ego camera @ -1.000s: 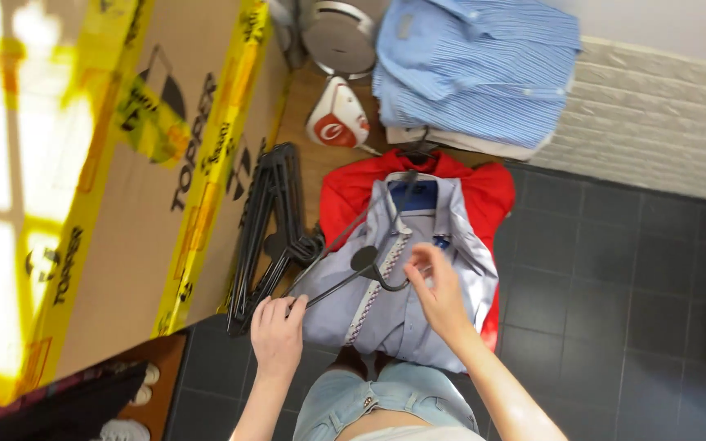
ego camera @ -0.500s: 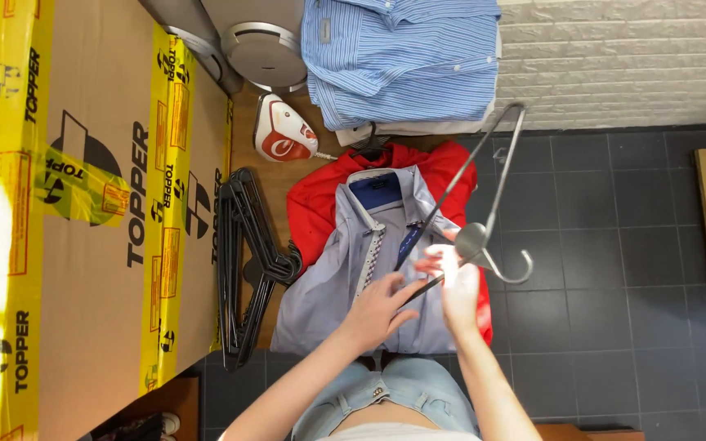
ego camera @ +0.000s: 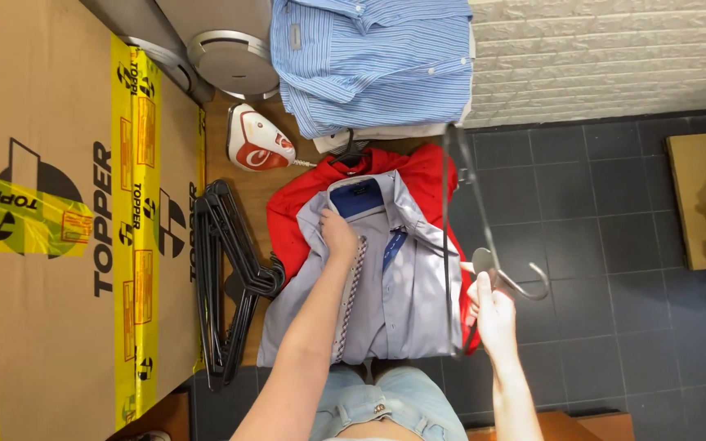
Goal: The person buttons a light purple shirt on a hanger, then buttons a blue striped shirt on a hanger. Both shirts are handled one at a time and buttoned from top to bottom.
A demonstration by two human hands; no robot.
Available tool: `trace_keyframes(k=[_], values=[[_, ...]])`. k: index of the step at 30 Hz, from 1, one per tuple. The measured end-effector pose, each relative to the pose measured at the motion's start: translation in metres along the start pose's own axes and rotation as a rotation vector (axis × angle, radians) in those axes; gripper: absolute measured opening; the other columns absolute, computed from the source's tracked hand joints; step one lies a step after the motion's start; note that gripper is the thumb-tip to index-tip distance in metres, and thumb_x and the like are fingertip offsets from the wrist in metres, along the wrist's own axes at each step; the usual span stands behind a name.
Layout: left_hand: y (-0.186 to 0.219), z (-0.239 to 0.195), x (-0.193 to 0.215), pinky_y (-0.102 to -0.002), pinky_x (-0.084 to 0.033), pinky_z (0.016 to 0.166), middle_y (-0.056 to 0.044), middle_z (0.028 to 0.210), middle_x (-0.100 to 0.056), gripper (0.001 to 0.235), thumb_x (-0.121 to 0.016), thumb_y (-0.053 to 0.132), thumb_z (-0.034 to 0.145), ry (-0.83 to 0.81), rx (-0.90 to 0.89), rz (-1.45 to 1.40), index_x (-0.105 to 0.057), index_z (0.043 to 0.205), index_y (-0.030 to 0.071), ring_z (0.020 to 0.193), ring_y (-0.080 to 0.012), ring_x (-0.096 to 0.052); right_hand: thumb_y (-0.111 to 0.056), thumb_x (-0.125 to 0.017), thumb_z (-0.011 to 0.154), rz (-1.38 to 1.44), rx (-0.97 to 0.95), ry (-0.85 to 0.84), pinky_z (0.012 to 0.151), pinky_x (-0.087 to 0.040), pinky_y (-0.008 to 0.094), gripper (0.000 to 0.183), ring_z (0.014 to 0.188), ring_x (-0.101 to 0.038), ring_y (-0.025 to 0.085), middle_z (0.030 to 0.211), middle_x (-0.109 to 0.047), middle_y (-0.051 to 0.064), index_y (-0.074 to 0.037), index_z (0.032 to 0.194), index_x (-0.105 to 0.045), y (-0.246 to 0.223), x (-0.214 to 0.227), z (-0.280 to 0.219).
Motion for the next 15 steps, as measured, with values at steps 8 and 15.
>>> trace_keyframes(k=[8,15], values=[[0.053,-0.069,0.203,-0.059,-0.044,0.112,-0.035,0.132,-0.059,0.048,-0.048,0.017,0.101,-0.293,-0.159,-0.490,-0.053,0.141,-0.008,0.130,-0.0509,-0.057,-0.026,-0.071,0.102,-0.589,0.229,-0.053,0.081,-0.053,0.041,0.024,0.085,-0.066,0.028,0.084,-0.072,0.016,-0.004,0.094,-0.076,0.026,0.048,0.032],[0.082,-0.122,0.273,-0.051,-0.056,0.095,-0.020,0.114,-0.071,0.033,-0.049,0.025,0.108,-0.154,-0.643,-0.313,-0.068,0.128,0.008,0.112,-0.0406,-0.069,-0.037,-0.074,0.099,-0.877,0.607,-0.163,0.088,-0.060,0.041,0.027,0.099,-0.076,0.029,0.098,-0.080,0.011,-0.013,0.111,-0.080,0.013,0.005,0.063]])
Point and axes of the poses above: each hand's wrist, its own z-axis towards the middle knuckle, its own x-axis out of the back of the hand, y = z × x, the point moved 4 cm from there along z, towards the middle knuckle
